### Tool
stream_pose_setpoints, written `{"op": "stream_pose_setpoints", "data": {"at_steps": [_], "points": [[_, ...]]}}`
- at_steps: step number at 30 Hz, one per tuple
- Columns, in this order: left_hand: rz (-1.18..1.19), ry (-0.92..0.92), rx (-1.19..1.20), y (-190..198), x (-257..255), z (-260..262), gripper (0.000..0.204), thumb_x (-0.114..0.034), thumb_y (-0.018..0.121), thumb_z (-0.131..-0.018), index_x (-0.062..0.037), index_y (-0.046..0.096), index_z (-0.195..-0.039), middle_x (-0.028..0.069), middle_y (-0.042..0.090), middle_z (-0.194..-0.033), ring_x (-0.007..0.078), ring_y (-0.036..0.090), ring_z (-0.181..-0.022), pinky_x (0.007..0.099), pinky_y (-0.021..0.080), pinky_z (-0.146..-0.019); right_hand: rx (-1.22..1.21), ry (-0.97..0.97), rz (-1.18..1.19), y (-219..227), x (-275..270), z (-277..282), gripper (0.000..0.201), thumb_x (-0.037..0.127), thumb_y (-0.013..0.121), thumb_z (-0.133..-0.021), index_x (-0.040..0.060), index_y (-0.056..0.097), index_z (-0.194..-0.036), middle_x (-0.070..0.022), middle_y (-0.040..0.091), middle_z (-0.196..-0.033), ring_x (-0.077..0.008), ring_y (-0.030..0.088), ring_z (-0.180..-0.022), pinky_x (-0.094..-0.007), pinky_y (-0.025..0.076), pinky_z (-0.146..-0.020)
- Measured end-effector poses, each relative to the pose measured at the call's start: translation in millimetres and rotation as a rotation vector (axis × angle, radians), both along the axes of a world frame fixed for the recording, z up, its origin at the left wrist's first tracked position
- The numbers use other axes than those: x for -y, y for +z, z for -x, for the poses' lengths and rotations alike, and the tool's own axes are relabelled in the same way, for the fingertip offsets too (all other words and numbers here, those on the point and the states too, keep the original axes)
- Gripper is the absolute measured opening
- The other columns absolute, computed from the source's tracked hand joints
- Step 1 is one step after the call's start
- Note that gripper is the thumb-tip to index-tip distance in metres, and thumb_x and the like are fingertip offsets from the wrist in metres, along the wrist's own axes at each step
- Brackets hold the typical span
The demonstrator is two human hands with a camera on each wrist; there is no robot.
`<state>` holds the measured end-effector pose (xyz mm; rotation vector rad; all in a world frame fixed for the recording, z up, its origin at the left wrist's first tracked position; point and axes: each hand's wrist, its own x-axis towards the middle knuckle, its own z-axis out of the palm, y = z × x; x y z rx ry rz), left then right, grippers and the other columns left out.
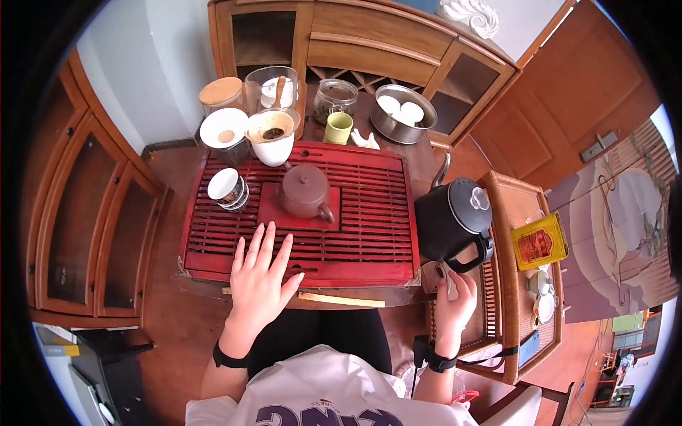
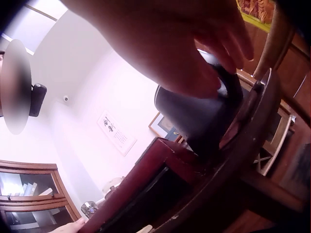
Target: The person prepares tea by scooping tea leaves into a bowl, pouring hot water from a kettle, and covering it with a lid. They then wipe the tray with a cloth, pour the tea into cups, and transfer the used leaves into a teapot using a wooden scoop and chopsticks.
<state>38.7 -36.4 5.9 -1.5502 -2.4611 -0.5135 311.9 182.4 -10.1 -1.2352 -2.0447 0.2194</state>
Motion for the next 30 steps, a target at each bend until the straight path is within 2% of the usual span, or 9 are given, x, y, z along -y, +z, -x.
{"op": "stream_pose_setpoints", "data": {"at_steps": [5,8,10,13,15,19,23,28,30], "points": [[-0.019,0.006,-0.004,-1.4,-1.2,0.2,0.064,-0.033,0.069,-0.084,-0.0090,0.052,-0.141,0.0216,0.040,-0.151,0.0379,0.038,-0.139,0.0562,0.028,-0.114,-0.099,0.041,-0.073,27.3,17.8,14.7,0.012,-0.003,0.068,-0.082,0.0004,0.069,-0.093,-0.0111,0.063,-0.096,-0.0238,0.062,-0.086,-0.0324,0.051,-0.073],[-0.037,0.008,-0.014,-2.6,-1.6,0.0,0.063,-0.033,0.068,-0.084,-0.0092,0.053,-0.140,0.0215,0.041,-0.150,0.0377,0.039,-0.138,0.0558,0.029,-0.113,-0.440,0.314,0.245,38.8,23.9,41.0,0.015,-0.004,0.067,-0.085,0.0010,0.069,-0.099,-0.0053,0.061,-0.086,-0.0118,0.060,-0.076,-0.0236,0.049,-0.068],[-0.037,0.004,-0.032,-2.9,-1.6,0.5,0.062,-0.033,0.068,-0.084,-0.0091,0.053,-0.140,0.0215,0.041,-0.150,0.0375,0.040,-0.138,0.0556,0.029,-0.113,-0.538,0.574,0.725,57.7,28.2,64.6,0.035,-0.001,0.065,-0.091,0.0024,0.060,-0.126,-0.0025,0.062,-0.094,-0.0087,0.059,-0.081,-0.0223,0.050,-0.072],[-0.042,-0.002,-0.051,-3.3,-1.4,0.9,0.062,-0.036,0.066,-0.085,-0.0087,0.054,-0.139,0.0217,0.042,-0.149,0.0372,0.041,-0.137,0.0558,0.028,-0.113,-0.350,0.884,1.138,78.5,20.0,105.8,0.063,0.016,0.064,-0.096,0.0018,0.031,-0.147,-0.0084,0.061,-0.107,-0.0127,0.061,-0.089,-0.0243,0.055,-0.065],[-0.048,-0.003,-0.047,-3.3,-1.2,0.9,0.061,-0.036,0.066,-0.085,-0.0086,0.054,-0.139,0.0216,0.042,-0.149,0.0370,0.041,-0.137,0.0558,0.029,-0.113,-0.248,0.908,1.261,84.4,18.0,131.6,0.068,0.021,0.065,-0.096,0.0020,0.027,-0.149,-0.0107,0.060,-0.107,-0.0153,0.063,-0.089,-0.0258,0.057,-0.064],[-0.061,-0.006,-0.060,-3.6,-1.7,1.6,0.062,-0.038,0.065,-0.085,-0.0077,0.055,-0.137,0.0218,0.043,-0.148,0.0372,0.041,-0.136,0.0560,0.030,-0.111,-0.079,0.859,1.355,82.1,13.8,171.0,0.064,0.030,0.063,-0.097,0.0013,0.033,-0.146,-0.0121,0.060,-0.104,-0.0164,0.064,-0.088,-0.0296,0.058,-0.061],[-0.067,-0.016,-0.062,-3.0,-1.9,2.4,0.061,-0.038,0.066,-0.084,-0.0078,0.056,-0.136,0.0218,0.044,-0.148,0.0372,0.042,-0.135,0.0554,0.030,-0.111,-0.042,0.836,1.489,77.3,8.8,193.5,0.046,0.038,0.060,-0.098,0.0029,0.048,-0.124,-0.0087,0.059,-0.096,-0.0118,0.061,-0.076,-0.0281,0.057,-0.058],[-0.055,-0.023,-0.077,-5.1,-2.4,3.9,0.059,-0.041,0.063,-0.086,-0.0090,0.057,-0.136,0.0214,0.045,-0.147,0.0365,0.043,-0.136,0.0548,0.030,-0.111,0.085,0.778,1.557,72.7,7.1,212.5,0.035,0.042,0.049,-0.102,0.0078,0.053,-0.099,-0.0010,0.055,-0.080,-0.0068,0.049,-0.056,-0.0211,0.043,-0.046],[-0.036,-0.027,-0.081,-6.0,-1.9,4.5,0.060,-0.041,0.062,-0.087,-0.0090,0.056,-0.137,0.0215,0.044,-0.148,0.0365,0.042,-0.136,0.0549,0.030,-0.111,0.086,0.791,1.511,75.9,6.5,212.3,0.036,0.042,0.047,-0.102,0.0071,0.053,-0.100,-0.0006,0.053,-0.079,-0.0066,0.045,-0.055,-0.0214,0.039,-0.045]]}}
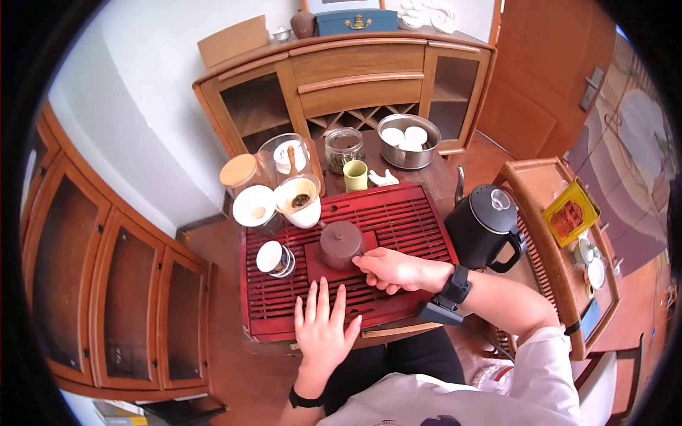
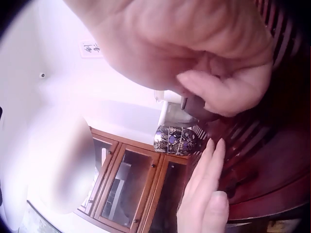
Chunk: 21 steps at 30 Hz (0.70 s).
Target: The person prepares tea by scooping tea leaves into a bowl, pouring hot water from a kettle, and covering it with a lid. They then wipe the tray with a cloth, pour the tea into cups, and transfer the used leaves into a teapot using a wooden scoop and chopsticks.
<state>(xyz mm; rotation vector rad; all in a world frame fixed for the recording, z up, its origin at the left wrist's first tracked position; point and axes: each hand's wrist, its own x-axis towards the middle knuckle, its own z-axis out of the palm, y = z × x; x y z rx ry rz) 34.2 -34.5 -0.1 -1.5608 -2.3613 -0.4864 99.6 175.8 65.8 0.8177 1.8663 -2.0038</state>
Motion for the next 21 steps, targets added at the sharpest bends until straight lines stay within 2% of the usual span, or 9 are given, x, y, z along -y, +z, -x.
{"op": "stream_pose_setpoints", "data": {"at_steps": [2,5,6,10,13,14,15,17,21], "points": [[0.021,-0.002,-0.005,-0.1,0.0,-0.1,0.060,-0.041,0.061,-0.088,-0.0090,0.055,-0.138,0.0218,0.044,-0.148,0.0367,0.042,-0.136,0.0548,0.031,-0.110,-0.034,-0.028,-0.080,-3.3,-1.0,-2.1,0.039,0.043,0.041,-0.104,0.0054,0.053,-0.103,0.0002,0.048,-0.077,-0.0060,0.038,-0.054,-0.0223,0.033,-0.042],[0.017,-0.001,-0.039,-0.5,-0.6,0.4,0.059,-0.045,0.061,-0.088,-0.0101,0.057,-0.136,0.0221,0.046,-0.146,0.0369,0.045,-0.134,0.0555,0.033,-0.109,-0.083,-0.103,-0.127,-11.5,-6.1,-6.7,0.046,0.043,0.040,-0.104,0.0007,0.053,-0.115,-0.0069,0.054,-0.084,-0.0114,0.044,-0.055,-0.0273,0.038,-0.043],[0.021,-0.006,-0.009,-0.5,-0.1,-0.2,0.059,-0.039,0.061,-0.089,-0.0089,0.055,-0.139,0.0221,0.043,-0.149,0.0372,0.042,-0.137,0.0549,0.031,-0.110,-0.106,-0.159,-0.116,-12.0,-6.0,-8.4,0.045,0.042,0.040,-0.104,-0.0001,0.054,-0.113,-0.0077,0.055,-0.084,-0.0123,0.045,-0.053,-0.0276,0.039,-0.043],[0.010,-0.005,-0.012,-0.2,0.0,-1.0,0.059,-0.039,0.061,-0.089,-0.0090,0.055,-0.139,0.0219,0.043,-0.149,0.0374,0.042,-0.137,0.0550,0.031,-0.111,-0.178,-0.279,-0.225,-1.2,-20.4,-19.6,0.044,0.042,0.042,-0.104,0.0001,0.056,-0.108,-0.0070,0.056,-0.083,-0.0131,0.050,-0.056,-0.0278,0.041,-0.044],[0.005,-0.006,-0.011,-0.3,-0.1,-1.3,0.059,-0.038,0.062,-0.089,-0.0091,0.055,-0.139,0.0216,0.043,-0.149,0.0373,0.042,-0.137,0.0551,0.031,-0.110,-0.197,-0.388,-0.135,0.3,-43.2,-25.4,0.041,0.044,0.042,-0.104,0.0050,0.053,-0.108,-0.0036,0.052,-0.081,-0.0105,0.046,-0.059,-0.0255,0.038,-0.045],[0.003,-0.005,-0.012,-0.1,-0.1,-1.4,0.059,-0.038,0.062,-0.089,-0.0091,0.055,-0.139,0.0216,0.043,-0.149,0.0373,0.042,-0.137,0.0551,0.031,-0.110,-0.200,-0.414,-0.122,-0.7,-50.0,-26.3,0.039,0.044,0.042,-0.103,0.0068,0.052,-0.110,-0.0023,0.050,-0.080,-0.0098,0.043,-0.060,-0.0245,0.036,-0.046],[0.002,-0.008,-0.008,0.2,0.0,-1.3,0.059,-0.038,0.062,-0.089,-0.0093,0.055,-0.139,0.0216,0.043,-0.150,0.0373,0.042,-0.137,0.0551,0.032,-0.110,-0.204,-0.462,-0.133,2.3,-51.8,-27.0,0.033,0.042,0.043,-0.104,0.0116,0.045,-0.094,-0.0005,0.047,-0.080,-0.0058,0.034,-0.054,-0.0215,0.026,-0.044],[-0.002,-0.005,-0.005,-0.5,-0.2,-1.2,0.059,-0.038,0.063,-0.089,-0.0094,0.055,-0.139,0.0215,0.043,-0.150,0.0373,0.042,-0.137,0.0551,0.032,-0.110,-0.185,-0.516,-0.198,-5.8,-64.5,-27.4,0.042,0.042,0.041,-0.104,0.0044,0.052,-0.117,-0.0035,0.051,-0.081,-0.0099,0.043,-0.058,-0.0251,0.036,-0.044],[-0.002,-0.002,-0.011,-2.0,0.5,-2.2,0.059,-0.037,0.063,-0.088,-0.0098,0.055,-0.140,0.0215,0.043,-0.150,0.0374,0.042,-0.137,0.0552,0.032,-0.110,-0.168,-0.616,-0.192,-22.0,-76.0,-27.3,0.044,0.041,0.041,-0.104,0.0029,0.051,-0.122,-0.0051,0.050,-0.084,-0.0104,0.040,-0.057,-0.0261,0.034,-0.045]]}}
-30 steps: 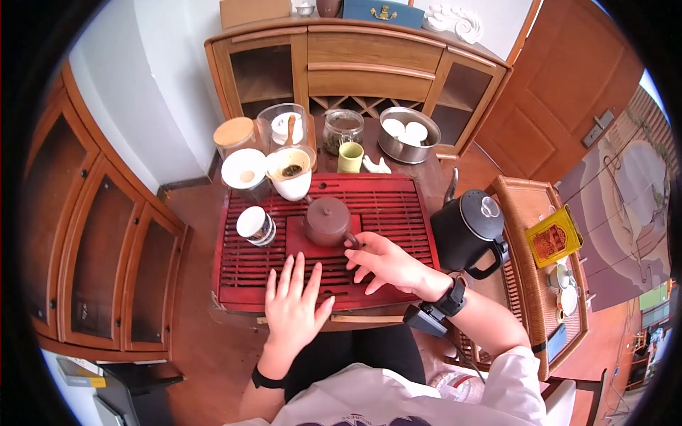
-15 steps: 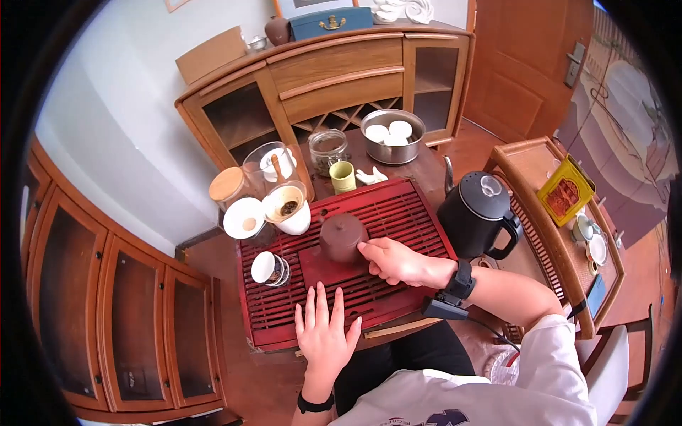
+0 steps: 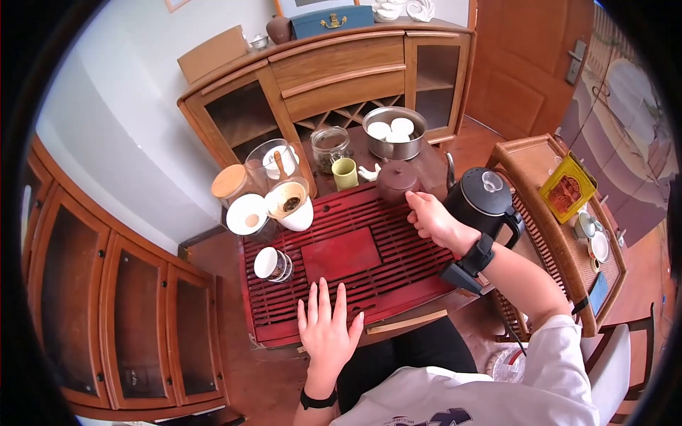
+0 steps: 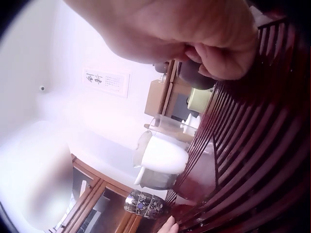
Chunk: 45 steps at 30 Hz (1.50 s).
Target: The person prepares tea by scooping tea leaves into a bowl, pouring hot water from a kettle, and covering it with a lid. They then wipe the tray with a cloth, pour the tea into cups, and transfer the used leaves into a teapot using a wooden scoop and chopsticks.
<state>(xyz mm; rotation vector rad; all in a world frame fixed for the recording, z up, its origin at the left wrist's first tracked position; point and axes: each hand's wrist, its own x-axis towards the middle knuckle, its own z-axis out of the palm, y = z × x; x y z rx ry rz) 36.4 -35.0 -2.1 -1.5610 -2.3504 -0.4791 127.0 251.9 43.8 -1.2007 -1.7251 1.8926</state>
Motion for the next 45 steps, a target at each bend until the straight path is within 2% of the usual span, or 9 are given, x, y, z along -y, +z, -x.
{"op": "stream_pose_setpoints", "data": {"at_steps": [5,8,22,25,27,30,32,37,45], "points": [[0.004,-0.001,0.003,1.5,-1.2,0.5,0.059,-0.037,0.063,-0.088,-0.0100,0.055,-0.140,0.0216,0.043,-0.149,0.0372,0.043,-0.136,0.0551,0.032,-0.110,0.004,-0.003,0.015,-5.5,-1.2,-1.3,0.032,0.040,0.044,-0.104,0.0087,0.048,-0.109,-0.0025,0.045,-0.083,-0.0061,0.034,-0.058,-0.0204,0.027,-0.044],[0.002,0.001,0.006,0.7,-1.0,1.0,0.059,-0.037,0.063,-0.088,-0.0104,0.055,-0.140,0.0212,0.043,-0.149,0.0369,0.043,-0.136,0.0550,0.032,-0.110,0.026,-0.003,-0.032,-11.8,-6.7,-0.4,0.044,0.042,0.041,-0.104,0.0026,0.054,-0.118,-0.0044,0.050,-0.081,-0.0110,0.041,-0.056,-0.0262,0.035,-0.045],[-0.026,0.004,0.011,-1.6,-1.2,1.9,0.060,-0.039,0.064,-0.086,-0.0110,0.056,-0.139,0.0211,0.044,-0.149,0.0360,0.043,-0.136,0.0551,0.033,-0.109,0.075,0.009,0.021,-0.2,-7.0,-1.7,0.039,0.041,0.038,-0.105,0.0072,0.048,-0.121,-0.0016,0.047,-0.078,-0.0067,0.036,-0.056,-0.0213,0.026,-0.042],[-0.032,0.006,-0.022,-1.6,-1.0,1.5,0.059,-0.045,0.061,-0.089,-0.0112,0.057,-0.137,0.0209,0.048,-0.146,0.0359,0.047,-0.133,0.0549,0.036,-0.107,0.121,0.057,-0.065,-1.2,-7.1,-6.9,0.042,0.041,0.044,-0.104,0.0037,0.046,-0.124,-0.0051,0.054,-0.084,-0.0099,0.044,-0.060,-0.0259,0.037,-0.046],[-0.031,0.003,0.021,-1.2,-0.8,1.3,0.060,-0.040,0.064,-0.087,-0.0108,0.056,-0.139,0.0213,0.044,-0.148,0.0364,0.044,-0.136,0.0554,0.033,-0.109,0.257,0.048,-0.332,2.0,-5.2,-9.1,0.050,0.034,0.056,-0.099,-0.0012,0.040,-0.131,-0.0107,0.060,-0.094,-0.0143,0.053,-0.069,-0.0312,0.048,-0.060],[-0.035,0.001,0.033,-1.7,-0.3,2.1,0.060,-0.040,0.064,-0.087,-0.0106,0.056,-0.138,0.0214,0.045,-0.148,0.0366,0.044,-0.135,0.0557,0.034,-0.109,0.169,0.008,-0.556,19.7,13.6,-16.2,0.061,0.025,0.064,-0.092,-0.0049,0.035,-0.137,-0.0158,0.062,-0.107,-0.0174,0.056,-0.081,-0.0325,0.049,-0.075],[-0.046,-0.001,0.032,-2.3,-0.4,2.3,0.060,-0.040,0.064,-0.086,-0.0105,0.056,-0.138,0.0214,0.045,-0.147,0.0367,0.044,-0.135,0.0558,0.034,-0.109,0.147,-0.002,-0.465,47.5,28.6,-19.1,0.063,0.019,0.066,-0.089,-0.0025,0.033,-0.139,-0.0157,0.059,-0.108,-0.0174,0.055,-0.085,-0.0326,0.049,-0.077],[-0.077,-0.007,0.025,-3.1,-1.1,1.4,0.060,-0.038,0.067,-0.084,-0.0094,0.058,-0.136,0.0215,0.046,-0.147,0.0369,0.045,-0.134,0.0556,0.034,-0.108,0.034,0.215,-0.888,71.3,37.1,-2.1,0.071,0.023,0.074,-0.081,0.0013,0.037,-0.137,-0.0193,0.056,-0.107,-0.0292,0.058,-0.093,-0.0396,0.050,-0.085],[-0.106,-0.015,-0.004,-3.7,-1.1,2.4,0.061,-0.038,0.069,-0.083,-0.0092,0.059,-0.135,0.0225,0.048,-0.144,0.0372,0.047,-0.132,0.0546,0.035,-0.108,-0.153,0.471,-1.080,71.2,59.9,122.3,0.083,0.038,0.083,-0.071,0.0055,0.044,-0.137,-0.0256,0.050,-0.130,-0.0399,0.050,-0.124,-0.0426,0.042,-0.107]]}}
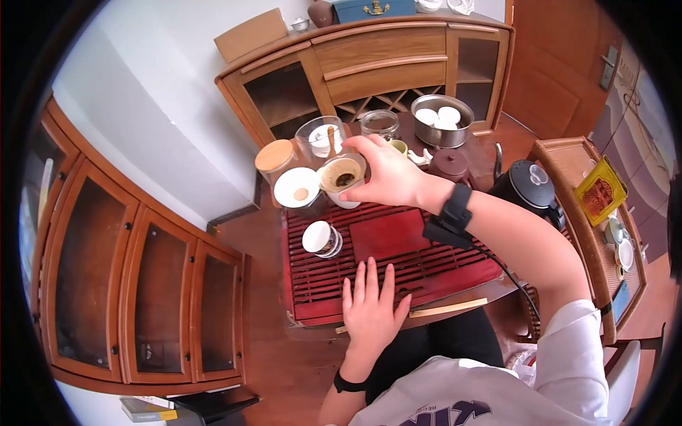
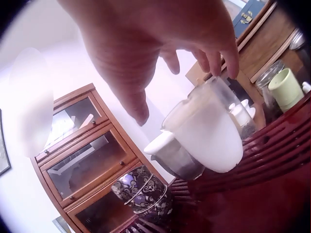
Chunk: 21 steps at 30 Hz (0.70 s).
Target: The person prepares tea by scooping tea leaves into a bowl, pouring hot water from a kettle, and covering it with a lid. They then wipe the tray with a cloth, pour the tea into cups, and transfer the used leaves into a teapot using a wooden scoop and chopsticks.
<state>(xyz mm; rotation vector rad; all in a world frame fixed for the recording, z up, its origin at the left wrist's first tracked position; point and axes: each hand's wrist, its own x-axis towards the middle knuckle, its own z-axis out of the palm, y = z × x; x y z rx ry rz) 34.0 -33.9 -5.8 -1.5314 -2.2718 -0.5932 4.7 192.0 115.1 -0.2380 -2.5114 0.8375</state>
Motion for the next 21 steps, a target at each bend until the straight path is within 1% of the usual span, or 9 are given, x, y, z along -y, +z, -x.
{"op": "stream_pose_setpoints", "data": {"at_steps": [1,2,4,5,8,15,18,20,21], "points": [[-0.005,-0.002,0.002,0.2,0.2,0.1,0.061,-0.038,0.069,-0.083,-0.0092,0.059,-0.135,0.0225,0.048,-0.144,0.0372,0.047,-0.132,0.0547,0.036,-0.107,-0.016,0.014,-0.046,-8.3,1.0,9.5,0.079,0.038,0.081,-0.074,0.0074,0.045,-0.138,-0.0255,0.050,-0.131,-0.0398,0.049,-0.125,-0.0436,0.041,-0.108],[-0.009,-0.005,0.004,-0.4,0.4,0.3,0.061,-0.038,0.069,-0.083,-0.0090,0.059,-0.135,0.0226,0.048,-0.144,0.0372,0.047,-0.132,0.0549,0.036,-0.107,-0.023,0.020,-0.041,-14.4,2.9,16.0,0.079,0.038,0.081,-0.074,0.0074,0.045,-0.138,-0.0255,0.050,-0.131,-0.0398,0.049,-0.125,-0.0436,0.041,-0.108],[-0.009,-0.004,0.005,-0.7,0.6,0.7,0.060,-0.038,0.069,-0.083,-0.0088,0.059,-0.135,0.0227,0.049,-0.144,0.0372,0.047,-0.132,0.0550,0.036,-0.107,-0.055,0.044,-0.238,-26.1,3.6,26.1,0.070,0.038,0.077,-0.079,0.0087,0.049,-0.136,-0.0286,0.048,-0.134,-0.0444,0.045,-0.129,-0.0459,0.037,-0.111],[-0.012,-0.009,0.013,-1.0,0.6,0.6,0.060,-0.038,0.069,-0.083,-0.0087,0.059,-0.134,0.0228,0.049,-0.144,0.0372,0.048,-0.132,0.0551,0.036,-0.106,-0.057,0.049,-0.238,-29.9,4.8,29.4,0.070,0.038,0.077,-0.079,0.0087,0.049,-0.136,-0.0286,0.048,-0.134,-0.0444,0.045,-0.129,-0.0459,0.037,-0.111],[-0.020,-0.009,0.015,-1.7,-0.1,1.2,0.060,-0.038,0.070,-0.082,-0.0085,0.060,-0.134,0.0231,0.049,-0.143,0.0373,0.048,-0.132,0.0553,0.036,-0.106,-0.034,0.027,-0.290,-36.0,8.3,33.2,0.056,0.032,0.072,-0.084,0.0083,0.055,-0.131,-0.0324,0.046,-0.135,-0.0485,0.044,-0.128,-0.0486,0.037,-0.110],[-0.030,-0.014,0.022,-3.1,0.3,1.3,0.060,-0.039,0.070,-0.082,-0.0085,0.060,-0.133,0.0228,0.050,-0.142,0.0372,0.048,-0.131,0.0554,0.037,-0.106,-0.193,-0.084,-0.403,-54.0,15.2,41.0,0.054,0.031,0.071,-0.083,0.0087,0.055,-0.130,-0.0333,0.045,-0.137,-0.0478,0.045,-0.127,-0.0494,0.040,-0.107],[-0.034,-0.010,0.027,-2.2,0.2,1.1,0.059,-0.039,0.070,-0.082,-0.0085,0.061,-0.132,0.0225,0.050,-0.142,0.0371,0.049,-0.131,0.0552,0.037,-0.106,-0.224,-0.113,-0.441,-53.2,19.6,42.6,0.059,0.031,0.073,-0.081,0.0060,0.052,-0.131,-0.0340,0.044,-0.137,-0.0483,0.046,-0.126,-0.0500,0.041,-0.106],[-0.038,-0.005,0.032,-1.6,0.4,1.4,0.059,-0.039,0.071,-0.082,-0.0085,0.061,-0.132,0.0224,0.050,-0.142,0.0370,0.049,-0.131,0.0551,0.037,-0.107,-0.171,-0.160,-0.297,-51.8,21.6,41.5,0.067,0.033,0.077,-0.078,0.0038,0.050,-0.132,-0.0329,0.045,-0.137,-0.0477,0.047,-0.125,-0.0496,0.042,-0.106],[-0.039,-0.012,0.035,-1.5,0.1,1.5,0.059,-0.039,0.071,-0.082,-0.0085,0.061,-0.132,0.0223,0.050,-0.142,0.0369,0.049,-0.131,0.0550,0.037,-0.107,-0.170,-0.157,-0.300,-52.3,20.7,42.4,0.067,0.033,0.077,-0.078,0.0038,0.050,-0.132,-0.0329,0.045,-0.137,-0.0477,0.047,-0.125,-0.0496,0.042,-0.106]]}}
